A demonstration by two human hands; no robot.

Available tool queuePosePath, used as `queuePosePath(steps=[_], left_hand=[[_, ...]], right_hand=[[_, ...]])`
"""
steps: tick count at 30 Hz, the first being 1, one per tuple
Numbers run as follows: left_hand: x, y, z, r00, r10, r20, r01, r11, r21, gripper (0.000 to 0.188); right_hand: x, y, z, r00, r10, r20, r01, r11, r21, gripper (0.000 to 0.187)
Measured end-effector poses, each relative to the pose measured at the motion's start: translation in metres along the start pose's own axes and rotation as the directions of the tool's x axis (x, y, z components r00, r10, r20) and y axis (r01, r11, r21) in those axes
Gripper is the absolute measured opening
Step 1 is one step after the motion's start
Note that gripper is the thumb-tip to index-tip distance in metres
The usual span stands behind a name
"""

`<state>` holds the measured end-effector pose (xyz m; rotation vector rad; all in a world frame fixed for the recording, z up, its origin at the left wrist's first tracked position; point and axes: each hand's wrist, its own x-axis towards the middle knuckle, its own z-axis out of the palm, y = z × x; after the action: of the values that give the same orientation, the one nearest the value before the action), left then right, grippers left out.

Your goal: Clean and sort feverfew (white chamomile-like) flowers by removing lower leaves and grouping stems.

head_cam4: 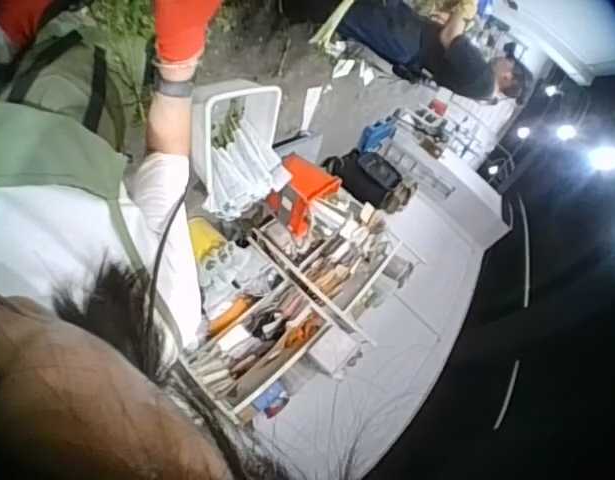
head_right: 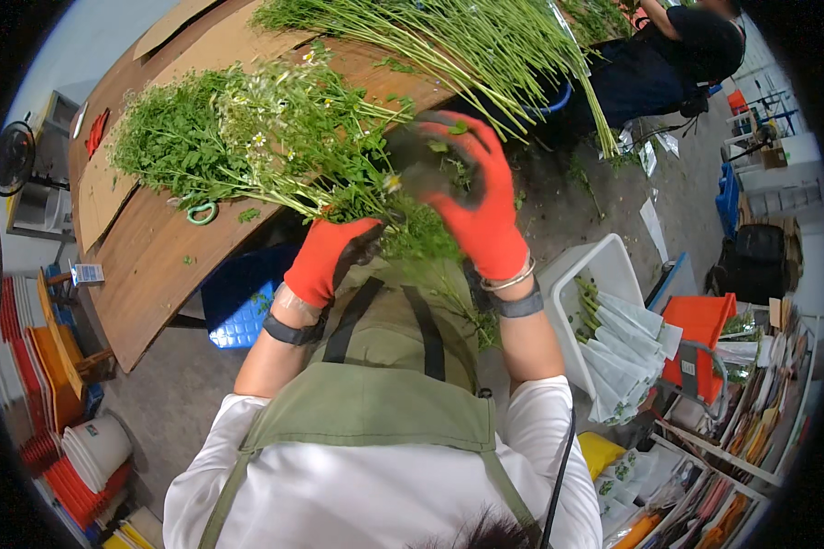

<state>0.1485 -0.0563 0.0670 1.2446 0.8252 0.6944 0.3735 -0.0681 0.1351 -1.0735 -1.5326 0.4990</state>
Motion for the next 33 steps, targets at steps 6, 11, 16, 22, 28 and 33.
queuePosePath(steps=[6, 11, 16, 22, 28, 33], left_hand=[[0.000, -0.001, -0.012, 0.887, 0.328, 0.326, -0.456, 0.505, 0.733, 0.036], [-0.001, -0.011, 0.005, 0.941, 0.214, 0.261, -0.336, 0.529, 0.779, 0.037], [-0.001, -0.033, 0.017, 0.908, 0.322, 0.268, -0.405, 0.514, 0.756, 0.035], [0.008, -0.010, 0.010, 0.999, 0.039, -0.008, -0.037, 0.990, 0.138, 0.033], [0.013, -0.011, 0.004, 0.968, -0.193, -0.159, 0.126, 0.925, -0.357, 0.031], [0.003, -0.013, 0.002, 0.835, 0.488, 0.254, -0.460, 0.365, 0.809, 0.035]], right_hand=[[0.010, -0.029, 0.023, 0.934, -0.130, 0.334, 0.294, 0.809, -0.509, 0.062], [0.014, -0.001, 0.026, 0.899, -0.132, 0.417, 0.371, 0.734, -0.569, 0.054], [0.024, 0.001, 0.022, 0.974, 0.217, -0.059, -0.198, 0.953, 0.228, 0.029], [0.028, 0.009, -0.003, 0.969, 0.185, -0.166, -0.154, 0.970, 0.186, 0.048], [0.007, -0.027, 0.027, 0.955, -0.137, 0.262, 0.245, 0.863, -0.442, 0.055], [0.009, -0.003, 0.034, 0.919, -0.203, 0.339, 0.376, 0.710, -0.595, 0.040]])
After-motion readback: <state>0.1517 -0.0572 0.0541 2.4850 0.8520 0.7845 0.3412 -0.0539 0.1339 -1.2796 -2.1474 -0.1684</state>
